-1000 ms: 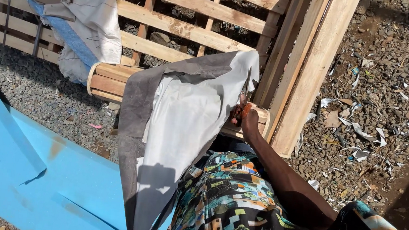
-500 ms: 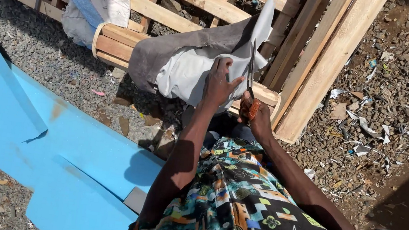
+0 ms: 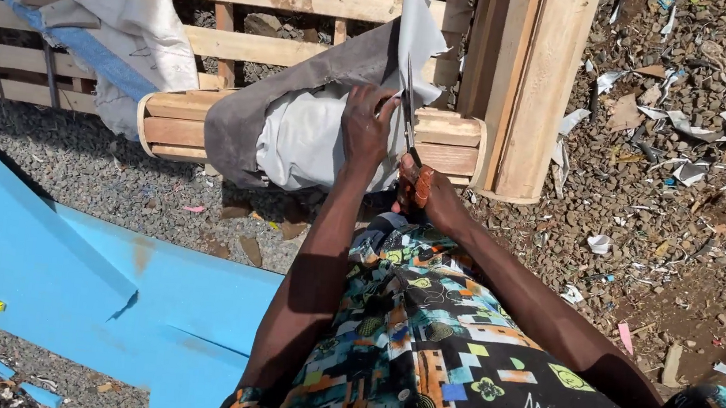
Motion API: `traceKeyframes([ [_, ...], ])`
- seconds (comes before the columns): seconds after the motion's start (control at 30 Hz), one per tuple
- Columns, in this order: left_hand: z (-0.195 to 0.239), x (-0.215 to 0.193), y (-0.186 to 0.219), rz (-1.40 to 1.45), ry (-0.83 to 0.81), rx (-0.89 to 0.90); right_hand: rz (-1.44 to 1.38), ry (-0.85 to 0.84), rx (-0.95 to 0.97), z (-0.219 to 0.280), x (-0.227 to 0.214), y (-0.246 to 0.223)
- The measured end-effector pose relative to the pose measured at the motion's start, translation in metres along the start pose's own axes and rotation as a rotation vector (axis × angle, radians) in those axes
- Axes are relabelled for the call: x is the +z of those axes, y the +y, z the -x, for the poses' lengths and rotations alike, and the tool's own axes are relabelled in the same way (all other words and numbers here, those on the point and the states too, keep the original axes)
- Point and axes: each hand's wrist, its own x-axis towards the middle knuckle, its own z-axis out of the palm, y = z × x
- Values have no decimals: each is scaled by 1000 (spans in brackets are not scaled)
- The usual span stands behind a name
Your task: The person uses a pair of scissors to cut a large piece of white fabric resting on a wooden pallet. They hold the fabric with one hand and cut along the edges with the other, trimming the material into smaller sections.
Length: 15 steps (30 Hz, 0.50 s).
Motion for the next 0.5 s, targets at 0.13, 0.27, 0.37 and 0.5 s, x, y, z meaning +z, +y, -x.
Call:
traceKeyframes([
  [0.13, 10, -1, -6, -39, 26, 60, -31, -120, 175, -5, 7, -12],
  [0.27, 17, -5, 7, -3, 24, 65, -79, -55, 254, -26, 0, 19],
  [0.37, 23, -7, 10, -11, 11, 81, -55, -53, 222, -32, -1, 23],
  [0.5, 28, -8, 8, -22, 11, 117, -28, -78, 263, -24, 6, 20],
])
